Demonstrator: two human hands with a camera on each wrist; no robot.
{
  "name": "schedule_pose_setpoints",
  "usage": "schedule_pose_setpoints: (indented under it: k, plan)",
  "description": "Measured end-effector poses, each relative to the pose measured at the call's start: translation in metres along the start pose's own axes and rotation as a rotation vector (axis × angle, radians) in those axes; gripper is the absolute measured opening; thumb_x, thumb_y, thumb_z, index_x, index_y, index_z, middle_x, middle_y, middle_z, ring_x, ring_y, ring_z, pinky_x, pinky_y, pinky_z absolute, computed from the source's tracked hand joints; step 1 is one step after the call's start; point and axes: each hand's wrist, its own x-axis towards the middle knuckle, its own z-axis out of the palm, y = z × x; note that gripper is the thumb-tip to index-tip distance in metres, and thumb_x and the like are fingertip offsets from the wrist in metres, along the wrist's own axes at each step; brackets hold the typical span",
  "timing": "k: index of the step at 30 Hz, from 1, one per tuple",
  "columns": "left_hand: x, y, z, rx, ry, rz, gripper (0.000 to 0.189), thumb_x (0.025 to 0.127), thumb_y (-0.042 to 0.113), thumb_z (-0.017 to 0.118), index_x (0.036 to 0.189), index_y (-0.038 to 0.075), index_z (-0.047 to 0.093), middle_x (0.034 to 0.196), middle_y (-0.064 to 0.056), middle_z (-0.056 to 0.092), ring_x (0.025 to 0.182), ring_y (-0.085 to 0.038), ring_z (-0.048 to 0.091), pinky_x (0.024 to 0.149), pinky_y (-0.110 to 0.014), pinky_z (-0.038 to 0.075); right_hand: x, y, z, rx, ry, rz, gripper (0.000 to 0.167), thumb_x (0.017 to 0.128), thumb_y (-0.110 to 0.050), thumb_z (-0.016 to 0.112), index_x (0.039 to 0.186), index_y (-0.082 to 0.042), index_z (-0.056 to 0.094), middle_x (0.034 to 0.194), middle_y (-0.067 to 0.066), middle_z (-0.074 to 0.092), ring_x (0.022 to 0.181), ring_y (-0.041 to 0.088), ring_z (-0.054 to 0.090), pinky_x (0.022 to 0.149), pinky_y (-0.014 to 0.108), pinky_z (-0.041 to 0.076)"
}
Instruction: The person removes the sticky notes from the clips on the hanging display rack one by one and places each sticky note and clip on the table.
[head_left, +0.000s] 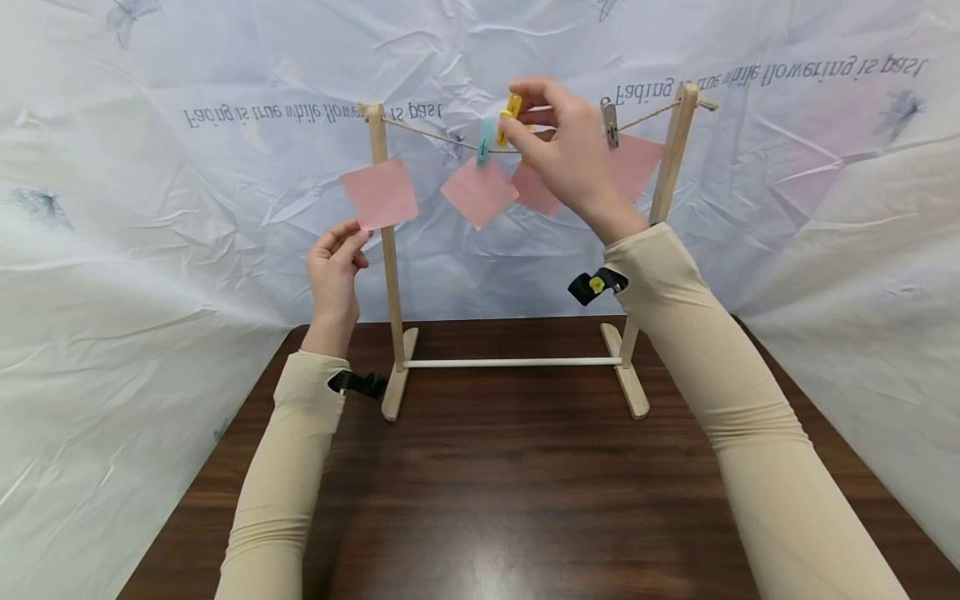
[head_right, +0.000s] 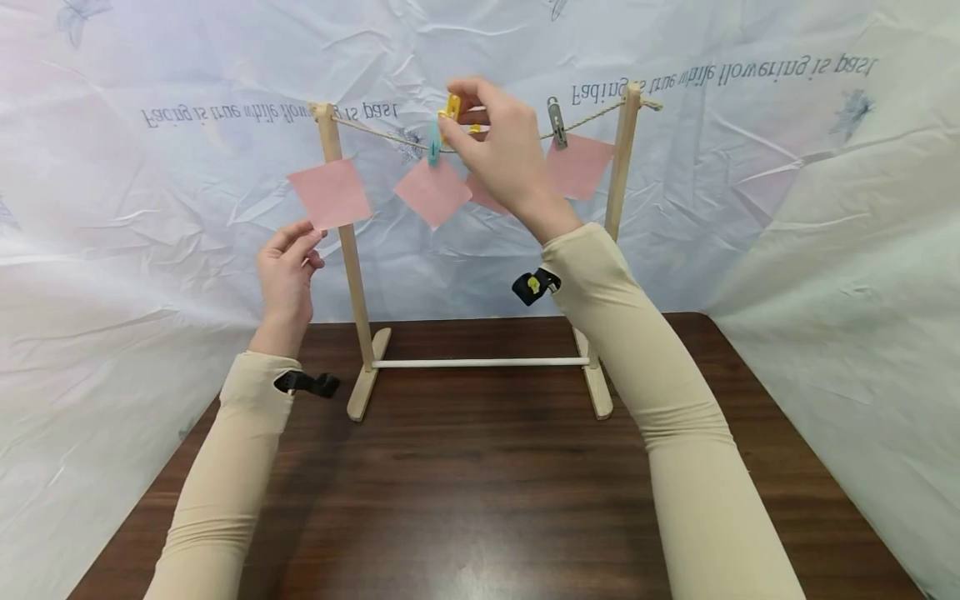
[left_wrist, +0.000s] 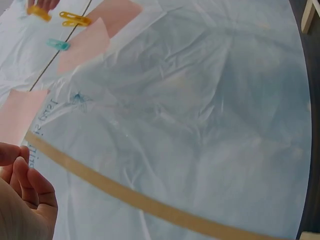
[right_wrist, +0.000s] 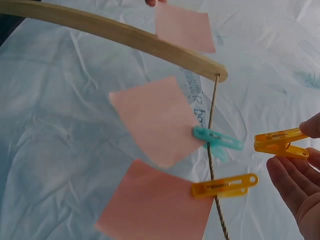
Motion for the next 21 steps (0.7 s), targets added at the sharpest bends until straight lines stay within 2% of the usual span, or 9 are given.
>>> schedule_pose_setpoints:
  k: [8, 17, 21]
  plan:
    - [0.001, 0.013, -0.014, -0.006, 0.029, -0.006, 0.011, 0.09, -0.004, 0.07, 0.091, 0.005, 0.076, 0.081, -0.005, 0.071, 0.053, -0.012, 0.046, 0.054, -0.02, 0.043, -0.015, 0.009, -0.029, -0.045, 0.008, 0.031, 0.037, 0.098, -0.018, 0.066, 0.133, -0.007, 0.063, 0.119, 0.007, 0.064, 0.11, 0.011, 0.064, 0.09, 0.023, 0.053]
    - [0.002, 0.025, -0.034, -0.012, 0.053, -0.033, 0.01, 0.089, -0.006, 0.069, 0.093, 0.002, 0.075, 0.081, -0.005, 0.072, 0.052, -0.013, 0.046, 0.052, -0.019, 0.043, -0.033, 0.025, -0.069, -0.153, 0.084, -0.003, 0.037, 0.096, -0.016, 0.068, 0.132, -0.007, 0.065, 0.114, 0.009, 0.066, 0.102, 0.011, 0.064, 0.09, 0.021, 0.052]
    - [0.002, 0.029, -0.045, -0.011, 0.073, -0.049, 0.01, 0.089, -0.006, 0.071, 0.094, 0.001, 0.075, 0.082, -0.005, 0.072, 0.051, -0.012, 0.047, 0.051, -0.019, 0.043, -0.042, 0.033, -0.088, -0.176, 0.098, 0.03, 0.037, 0.096, -0.015, 0.068, 0.132, -0.006, 0.065, 0.114, 0.007, 0.064, 0.102, 0.01, 0.063, 0.091, 0.021, 0.052]
